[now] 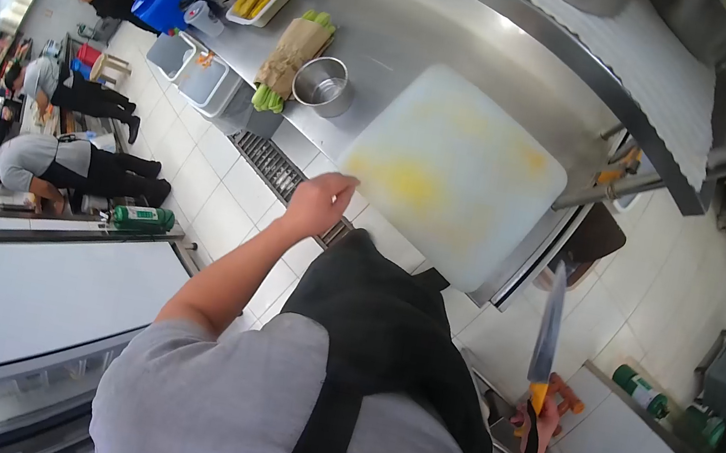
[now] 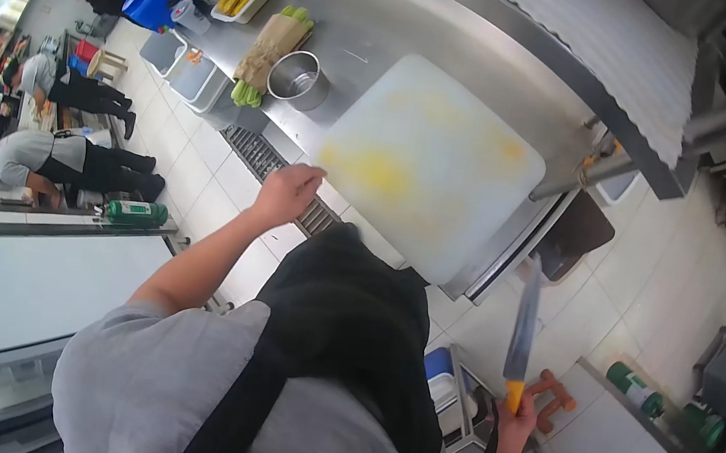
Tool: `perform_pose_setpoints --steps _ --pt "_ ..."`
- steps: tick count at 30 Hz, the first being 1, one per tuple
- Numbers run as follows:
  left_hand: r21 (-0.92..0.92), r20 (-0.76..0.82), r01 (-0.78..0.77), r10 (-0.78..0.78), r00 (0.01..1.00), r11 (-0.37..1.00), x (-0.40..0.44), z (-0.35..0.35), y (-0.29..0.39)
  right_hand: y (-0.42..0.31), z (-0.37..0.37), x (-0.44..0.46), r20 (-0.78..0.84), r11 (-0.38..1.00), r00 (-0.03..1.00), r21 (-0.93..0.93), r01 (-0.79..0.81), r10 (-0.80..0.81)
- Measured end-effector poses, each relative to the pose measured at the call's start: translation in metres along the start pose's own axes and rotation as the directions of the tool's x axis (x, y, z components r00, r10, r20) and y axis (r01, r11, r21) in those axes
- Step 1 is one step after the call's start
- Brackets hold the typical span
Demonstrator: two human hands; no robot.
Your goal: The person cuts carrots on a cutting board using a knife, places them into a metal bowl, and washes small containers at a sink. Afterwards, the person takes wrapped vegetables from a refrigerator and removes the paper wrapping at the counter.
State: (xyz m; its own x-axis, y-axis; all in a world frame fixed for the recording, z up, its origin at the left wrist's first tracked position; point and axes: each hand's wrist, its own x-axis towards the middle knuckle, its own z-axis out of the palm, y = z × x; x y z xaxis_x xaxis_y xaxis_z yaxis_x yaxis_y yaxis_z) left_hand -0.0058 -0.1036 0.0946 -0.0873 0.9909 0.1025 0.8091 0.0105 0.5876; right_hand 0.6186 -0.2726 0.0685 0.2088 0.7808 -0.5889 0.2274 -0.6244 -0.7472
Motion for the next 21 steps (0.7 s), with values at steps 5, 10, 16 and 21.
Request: perform_pose_setpoints --steps 5,10,16,21 --pt "-0.009 -0.181 0.043 -0.044 0.983 0.999 0.035 -0.028 -0.037 -0.135 0.104 0.045 0.078 0.857 0.929 -0.365 0.363 -0.361" --pt "0.127 -0.321 0.045 -0.002 0.947 0.991 0.062 -0.049 -0.097 -0.195 0.215 0.103 0.081 0.532 0.708 -0.602 0.596 -0.701" --pt "0.027 0.087 0.519 -0.519 0.850 0.854 0.085 -0.079 -0.124 -0.216 0.296 0.131 0.058 0.471 0.764 -0.756 0.454 -0.643" --pt "-0.219 0.050 0.120 -0.111 0.992 0.968 0.110 -0.053 -0.184 -0.213 0.326 0.137 0.027 0.509 0.824 -0.775 0.374 -0.566"
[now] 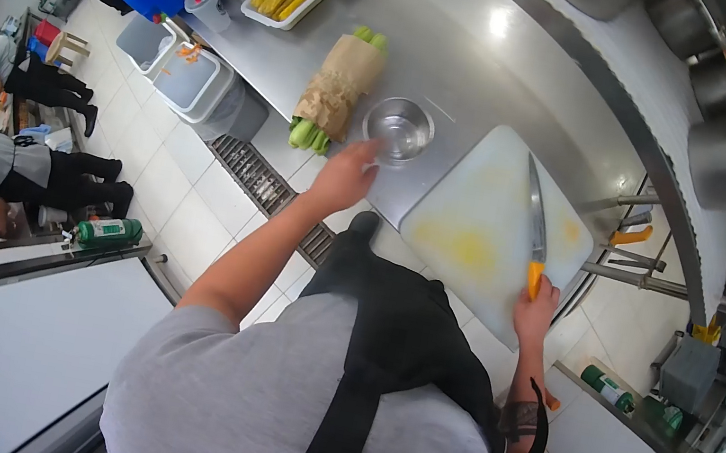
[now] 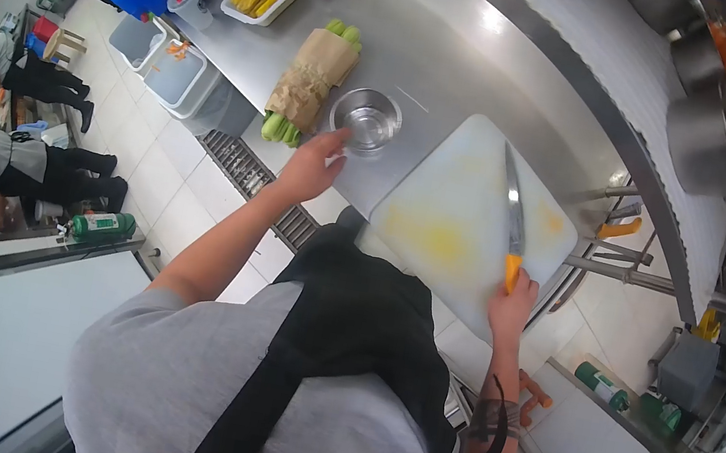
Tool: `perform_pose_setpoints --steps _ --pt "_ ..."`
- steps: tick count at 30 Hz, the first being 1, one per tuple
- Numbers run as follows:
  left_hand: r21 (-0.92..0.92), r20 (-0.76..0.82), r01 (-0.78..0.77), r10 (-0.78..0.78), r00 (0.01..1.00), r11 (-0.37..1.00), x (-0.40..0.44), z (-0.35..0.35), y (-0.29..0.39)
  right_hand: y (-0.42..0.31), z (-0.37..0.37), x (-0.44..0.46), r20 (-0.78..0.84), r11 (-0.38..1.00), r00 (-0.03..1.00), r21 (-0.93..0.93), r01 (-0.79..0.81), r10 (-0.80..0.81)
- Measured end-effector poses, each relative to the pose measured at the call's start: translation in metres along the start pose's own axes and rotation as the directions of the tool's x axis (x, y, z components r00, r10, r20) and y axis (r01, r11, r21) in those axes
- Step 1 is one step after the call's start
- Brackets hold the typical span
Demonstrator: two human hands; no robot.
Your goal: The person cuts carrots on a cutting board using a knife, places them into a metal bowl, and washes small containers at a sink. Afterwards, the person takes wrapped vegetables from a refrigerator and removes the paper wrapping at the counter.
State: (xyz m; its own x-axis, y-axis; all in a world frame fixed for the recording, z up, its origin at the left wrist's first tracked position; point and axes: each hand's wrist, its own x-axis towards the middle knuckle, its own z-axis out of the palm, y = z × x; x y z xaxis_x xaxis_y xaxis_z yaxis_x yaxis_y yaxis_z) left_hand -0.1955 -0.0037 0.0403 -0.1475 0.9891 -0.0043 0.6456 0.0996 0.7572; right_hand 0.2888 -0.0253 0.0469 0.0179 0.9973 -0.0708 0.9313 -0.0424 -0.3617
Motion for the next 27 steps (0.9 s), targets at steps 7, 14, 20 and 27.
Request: perform_pose_setpoints --steps 7,14,20,27 --pt "0.375 -0.193 -0.244 0.333 0.923 0.894 0.058 -0.056 -0.033 -0.034 0.005 0.013 -0.126 0.981 0.991 -0.191 0.018 -0.043" --pt "0.252 -0.034 0.378 -0.382 0.923 0.891 0.117 -0.086 -0.035 -0.152 -0.010 0.046 -0.125 0.945 0.937 -0.010 0.328 -0.326" --pt "-0.110 0.134 0.337 -0.322 0.937 0.935 0.121 -0.111 -0.048 -0.225 -0.012 0.068 -0.016 0.792 0.813 0.216 0.571 -0.582" --pt "-0.527 0.310 0.366 -0.227 0.923 0.767 0.102 -0.114 -0.057 -0.323 0.040 0.092 0.044 0.605 0.728 0.593 0.531 -0.684"
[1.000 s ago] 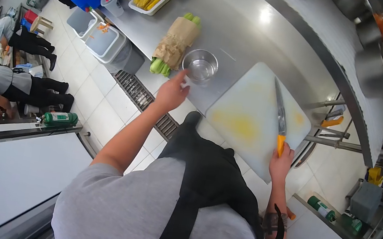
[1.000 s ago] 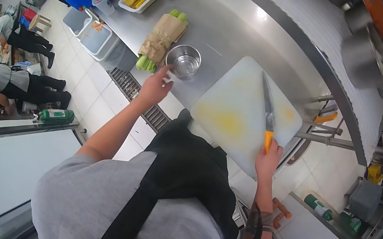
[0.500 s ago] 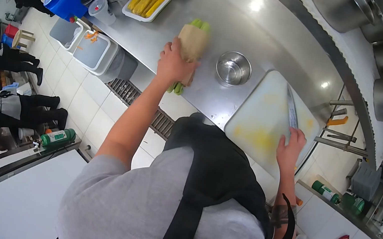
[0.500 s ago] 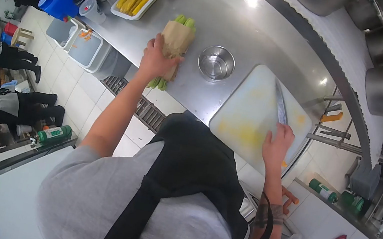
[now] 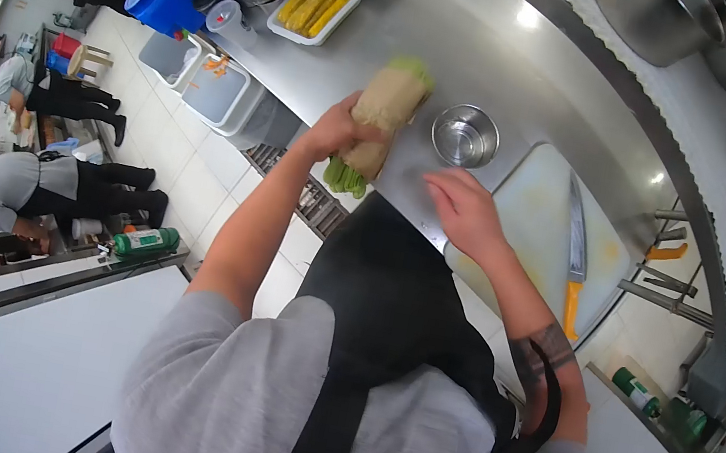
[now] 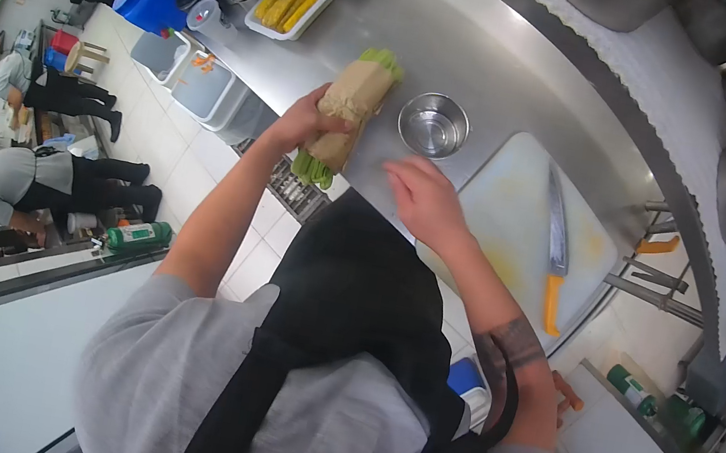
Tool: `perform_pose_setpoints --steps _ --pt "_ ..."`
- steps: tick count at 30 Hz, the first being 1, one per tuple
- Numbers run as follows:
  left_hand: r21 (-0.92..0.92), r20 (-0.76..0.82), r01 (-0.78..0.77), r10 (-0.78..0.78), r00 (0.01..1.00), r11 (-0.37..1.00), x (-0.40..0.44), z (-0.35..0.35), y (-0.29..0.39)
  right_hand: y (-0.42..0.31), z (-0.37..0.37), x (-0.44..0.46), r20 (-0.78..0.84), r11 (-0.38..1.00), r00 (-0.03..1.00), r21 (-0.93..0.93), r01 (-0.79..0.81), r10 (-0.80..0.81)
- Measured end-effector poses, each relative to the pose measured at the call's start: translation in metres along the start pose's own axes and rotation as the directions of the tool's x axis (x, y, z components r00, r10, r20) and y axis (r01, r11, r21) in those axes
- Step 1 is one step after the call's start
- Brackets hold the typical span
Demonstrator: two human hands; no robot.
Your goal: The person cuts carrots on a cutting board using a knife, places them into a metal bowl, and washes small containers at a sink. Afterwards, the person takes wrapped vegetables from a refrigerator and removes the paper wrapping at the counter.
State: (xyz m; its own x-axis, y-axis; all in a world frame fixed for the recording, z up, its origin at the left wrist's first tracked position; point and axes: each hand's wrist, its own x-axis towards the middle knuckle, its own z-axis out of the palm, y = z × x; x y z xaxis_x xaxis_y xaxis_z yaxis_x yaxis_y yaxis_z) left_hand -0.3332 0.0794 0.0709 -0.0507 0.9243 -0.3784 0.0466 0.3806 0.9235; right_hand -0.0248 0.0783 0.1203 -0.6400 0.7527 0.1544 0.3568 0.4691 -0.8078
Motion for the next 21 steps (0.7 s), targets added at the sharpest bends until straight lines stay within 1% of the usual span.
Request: perform_pose_setpoints --steps 1,2,3,4,5,6,7,8,9,11,12,13,14,15,16,17,18,19,20,21 --pt "0.016 0.004 0.008 -0.008 1.000 1.000 -0.001 -0.001 0.001 -0.001 0.016 0.017 0.003 0.998 1.000 0.059 -0.008 0.008" --pt "-0.025 0.022 -0.002 0.003 1.000 1.000 -0.002 -0.002 0.000 -0.002 0.032 0.030 0.009 0.993 1.000 0.116 -0.022 0.021" --pt "-0.073 0.040 -0.012 0.015 0.999 0.997 -0.003 -0.003 -0.001 -0.002 0.052 0.044 0.005 0.992 0.999 0.123 -0.033 0.032" --pt "-0.071 0.051 -0.010 0.013 0.999 0.997 -0.004 -0.006 0.003 0.000 0.071 0.059 -0.114 0.995 0.992 0.091 -0.037 0.047" --pt "-0.114 0.085 0.036 -0.027 0.996 0.993 -0.004 -0.009 0.005 0.002 0.087 0.069 -0.230 0.998 0.972 0.053 -0.045 0.057" --pt "-0.156 0.124 0.086 -0.066 0.990 0.984 -0.005 -0.013 0.004 0.004 0.100 0.073 -0.236 0.997 0.970 0.045 -0.058 0.067" --pt "-0.157 0.145 0.086 -0.064 0.987 0.984 -0.003 -0.018 -0.003 0.005 0.113 0.080 -0.273 0.994 0.956 0.019 -0.107 0.108" --pt "-0.189 0.177 0.058 -0.024 0.984 0.980 0.002 -0.024 -0.010 0.008 0.121 0.090 -0.317 0.988 0.938 -0.010 -0.155 0.144" --pt "-0.231 0.206 0.033 0.016 0.978 0.973 0.004 -0.028 -0.011 0.005 0.126 0.096 -0.326 0.985 0.933 -0.029 -0.168 0.150" --pt "-0.286 0.236 0.068 0.001 0.972 0.956 0.009 -0.041 -0.017 -0.001 0.137 0.099 -0.378 0.981 0.906 0.044 -0.191 0.193" --pt "-0.400 0.292 0.175 -0.056 0.955 0.900 0.014 -0.049 -0.019 -0.003 0.140 0.104 -0.372 0.979 0.907 0.026 -0.200 0.195" --pt "-0.495 0.356 0.281 -0.104 0.929 0.822 0.019 -0.056 -0.021 -0.005 0.142 0.109 -0.365 0.961 0.889 0.097 -0.260 0.278" --pt "-0.504 0.365 0.281 -0.094 0.926 0.817 0.024 -0.061 -0.023 -0.008 0.144 0.114 -0.356 0.934 0.864 0.168 -0.315 0.355" --pt "-0.443 0.372 0.311 -0.143 0.917 0.841 0.030 -0.064 -0.022 -0.008 0.147 0.120 -0.364 0.936 0.862 0.154 -0.318 0.353" --pt "-0.372 0.377 0.340 -0.195 0.906 0.864 0.035 -0.068 -0.021 -0.009 0.151 0.126 -0.392 0.955 0.872 0.071 -0.289 0.293" --pt "-0.369 0.390 0.340 -0.189 0.901 0.865 0.040 -0.072 -0.019 -0.010 0.153 0.130 -0.414 0.965 0.880 -0.011 -0.261 0.233" --pt "-0.331 0.408 0.397 -0.249 0.878 0.856 0.044 -0.077 -0.017 -0.012 0.155 0.133 -0.421 0.964 0.876 -0.018 -0.267 0.235" --pt "-0.290 0.421 0.452 -0.312 0.852 0.844 0.046 -0.082 -0.014 -0.015 0.157 0.137 -0.410 0.949 0.860 0.051 -0.312 0.305" --pt "-0.282 0.424 0.450 -0.311 0.851 0.847 0.049 -0.086 -0.014 -0.017 0.160 0.141 -0.397 0.928 0.839 0.125 -0.352 0.372" --pt "-0.260 0.473 0.473 -0.316 0.823 0.842 0.052 -0.089 -0.014 -0.019 0.163 0.145 -0.406 0.928 0.835 0.129 -0.349 0.371"
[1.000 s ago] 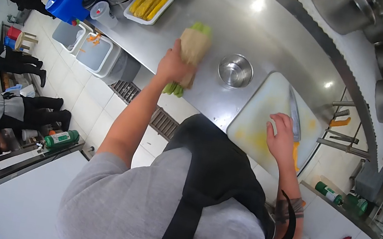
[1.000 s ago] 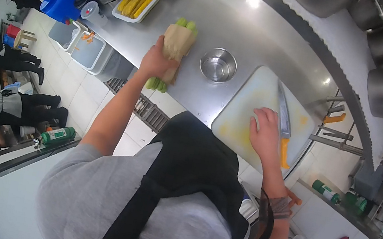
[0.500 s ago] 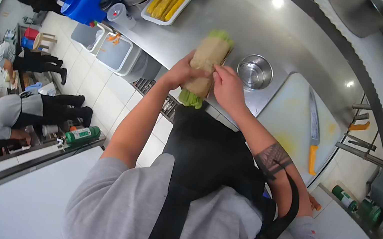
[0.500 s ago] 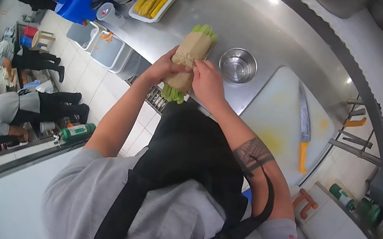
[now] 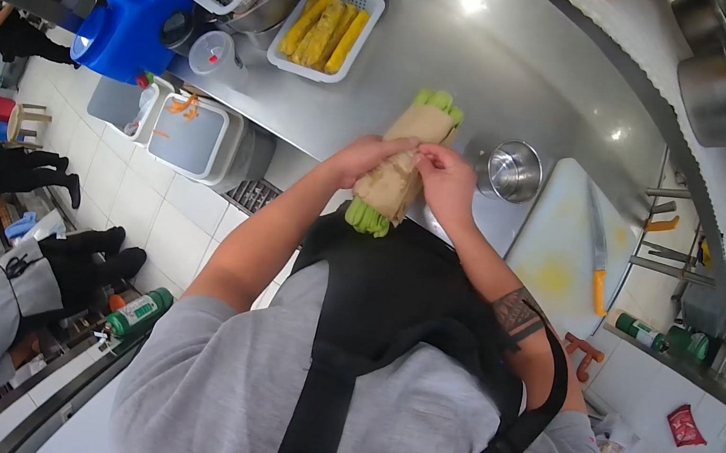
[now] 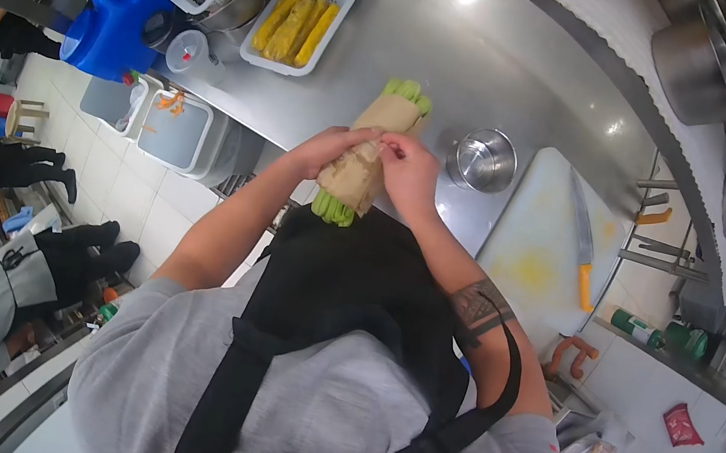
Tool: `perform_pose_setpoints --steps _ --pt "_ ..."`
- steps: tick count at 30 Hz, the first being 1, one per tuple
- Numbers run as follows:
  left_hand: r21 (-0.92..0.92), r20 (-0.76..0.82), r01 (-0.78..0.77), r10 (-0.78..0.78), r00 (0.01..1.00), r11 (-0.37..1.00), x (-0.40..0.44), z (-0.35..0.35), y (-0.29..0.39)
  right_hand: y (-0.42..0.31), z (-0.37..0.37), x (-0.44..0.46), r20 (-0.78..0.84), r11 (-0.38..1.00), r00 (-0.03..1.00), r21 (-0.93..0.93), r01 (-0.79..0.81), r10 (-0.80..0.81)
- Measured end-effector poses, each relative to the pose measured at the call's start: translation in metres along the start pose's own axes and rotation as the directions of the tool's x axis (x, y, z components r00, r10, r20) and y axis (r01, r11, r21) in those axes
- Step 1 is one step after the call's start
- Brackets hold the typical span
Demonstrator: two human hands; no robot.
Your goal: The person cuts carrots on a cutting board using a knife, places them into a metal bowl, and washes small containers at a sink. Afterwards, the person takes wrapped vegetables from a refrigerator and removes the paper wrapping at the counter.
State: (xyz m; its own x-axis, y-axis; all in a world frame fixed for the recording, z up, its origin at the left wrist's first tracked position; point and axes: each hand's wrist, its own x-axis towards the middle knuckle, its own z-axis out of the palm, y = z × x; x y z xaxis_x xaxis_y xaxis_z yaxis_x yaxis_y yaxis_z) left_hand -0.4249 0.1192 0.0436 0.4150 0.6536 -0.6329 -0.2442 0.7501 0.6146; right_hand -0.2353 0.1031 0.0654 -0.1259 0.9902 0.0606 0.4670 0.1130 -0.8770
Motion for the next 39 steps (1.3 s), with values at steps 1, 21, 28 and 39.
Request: perform_pose_setpoints --steps 1,21,28,39 --pt "0.010 0.047 0.031 -0.032 0.998 0.999 0.002 -0.004 0.002 -0.002 0.002 0.001 -0.016 0.999 0.998 0.007 -0.054 0.054" --pt "0.005 0.127 0.084 -0.084 0.988 0.996 0.019 -0.008 0.013 -0.010 -0.003 -0.003 0.066 0.905 0.977 -0.369 0.213 -0.203" --pt "0.022 0.130 0.047 -0.050 0.990 0.999 0.026 -0.014 0.006 -0.001 0.004 0.001 0.149 0.811 0.972 -0.536 0.235 -0.183" --pt "-0.340 0.189 0.076 -0.011 0.982 0.937 0.040 -0.026 -0.001 -0.001 -0.069 -0.028 0.644 0.969 0.730 -0.076 -0.235 0.227"
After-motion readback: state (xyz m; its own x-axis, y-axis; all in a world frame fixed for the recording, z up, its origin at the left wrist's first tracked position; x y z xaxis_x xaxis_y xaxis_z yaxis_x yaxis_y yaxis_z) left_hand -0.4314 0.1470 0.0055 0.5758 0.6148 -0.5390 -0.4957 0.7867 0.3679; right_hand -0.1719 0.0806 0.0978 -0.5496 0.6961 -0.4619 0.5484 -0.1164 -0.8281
